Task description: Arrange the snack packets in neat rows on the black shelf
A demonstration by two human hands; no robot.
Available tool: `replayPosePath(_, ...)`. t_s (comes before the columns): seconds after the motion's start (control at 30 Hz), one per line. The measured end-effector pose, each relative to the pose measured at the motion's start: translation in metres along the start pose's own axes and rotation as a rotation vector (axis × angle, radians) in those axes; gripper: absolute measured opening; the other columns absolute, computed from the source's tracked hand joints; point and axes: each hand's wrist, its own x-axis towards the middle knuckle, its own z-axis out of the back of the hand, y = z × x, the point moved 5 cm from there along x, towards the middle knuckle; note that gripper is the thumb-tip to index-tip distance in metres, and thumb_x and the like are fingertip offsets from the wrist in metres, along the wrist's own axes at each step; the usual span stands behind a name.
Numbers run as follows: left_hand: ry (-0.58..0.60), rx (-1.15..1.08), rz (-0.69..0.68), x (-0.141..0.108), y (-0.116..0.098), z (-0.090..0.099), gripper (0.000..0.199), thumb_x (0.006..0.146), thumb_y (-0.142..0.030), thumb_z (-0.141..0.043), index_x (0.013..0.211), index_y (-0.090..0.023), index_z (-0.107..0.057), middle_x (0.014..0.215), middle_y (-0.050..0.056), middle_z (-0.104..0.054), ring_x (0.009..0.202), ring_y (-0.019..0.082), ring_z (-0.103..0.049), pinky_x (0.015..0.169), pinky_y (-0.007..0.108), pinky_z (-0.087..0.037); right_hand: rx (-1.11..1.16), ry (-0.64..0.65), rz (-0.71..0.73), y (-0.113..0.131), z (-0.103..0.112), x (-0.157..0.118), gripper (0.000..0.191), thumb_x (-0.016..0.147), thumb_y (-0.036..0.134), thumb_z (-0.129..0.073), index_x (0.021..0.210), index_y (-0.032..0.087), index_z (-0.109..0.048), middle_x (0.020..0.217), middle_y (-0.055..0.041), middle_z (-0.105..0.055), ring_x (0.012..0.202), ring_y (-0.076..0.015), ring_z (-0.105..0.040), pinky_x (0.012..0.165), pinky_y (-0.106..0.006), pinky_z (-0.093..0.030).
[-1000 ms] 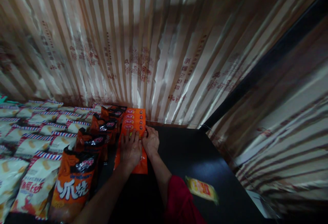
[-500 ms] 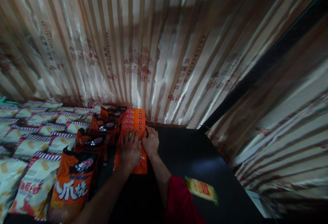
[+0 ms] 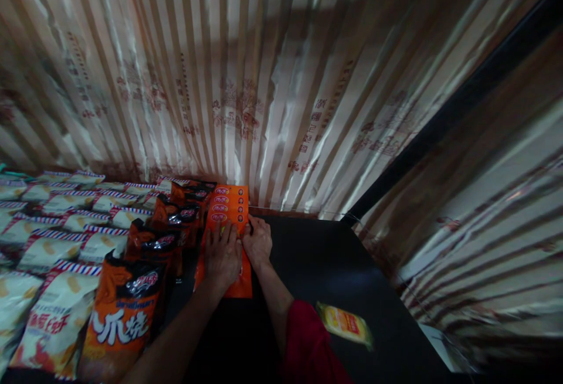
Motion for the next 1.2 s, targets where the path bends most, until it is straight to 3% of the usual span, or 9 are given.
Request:
replayPosePath(0.6, 0.008, 0.045, -0.017, -0.001, -0.001, -0.005, 0.042, 0.087, -0.022, -0.038, 0.125, -0.012, -0.052, 0.133, 0.011, -0.05, 0.13, 0.031, -0.035, 0.106, 0.048, -0.028, 0.023, -0.006, -0.009, 0.001, 0.001, -0.001, 0.037, 0.084, 0.021, -0.042, 0.117, 0.021, -0.061, 0.104, -0.0054, -0.062, 0.096, -0.02, -0.05, 0.087, -0.027, -0.038)
replayPosePath(0.73, -0.001, 0.03, -0.003, 0.001, -0.005, 0.0, 0.039, 0.086, -0.022, -0.041, 0.122, -0.017, -0.055, 0.135, 0.011, -0.048, 0.129, 0.031, -0.035, 0.104, 0.048, -0.03, 0.029, -0.004, -0.01, 0.001, 0.001, -0.001, 0.037, 0.084, 0.021, -0.043, 0.117, 0.021, -0.061, 0.106, -0.0059, -0.062, 0.096, -0.02, -0.05, 0.087, -0.027, -0.039)
replayPosePath(1.0, 0.046, 0.058, -0.041, 0.006, -0.012, 0.005, 0.032, 0.085, -0.016, -0.043, 0.111, -0.014, -0.06, 0.109, 0.012, -0.061, 0.102, 0.027, -0.052, 0.092, 0.043, -0.04, 0.037, -0.013, 0.01, 0.001, 0.001, 0.0, 0.037, 0.084, 0.019, -0.043, 0.115, 0.019, -0.062, 0.105, -0.0067, -0.063, 0.096, -0.0202, -0.051, 0.089, -0.029, -0.037)
replayPosePath(1.2, 0.033, 0.054, -0.053, 0.007, -0.012, 0.007, 0.027, 0.085, -0.015, -0.043, 0.104, -0.015, -0.062, 0.108, 0.012, -0.06, 0.102, 0.026, -0.052, 0.091, 0.042, -0.039, 0.062, -0.034, 0.023, 0.0, 0.0, 0.0, 0.037, 0.084, 0.02, -0.042, 0.115, 0.017, -0.062, 0.107, -0.0081, -0.063, 0.097, -0.0214, -0.051, 0.091, -0.032, -0.038)
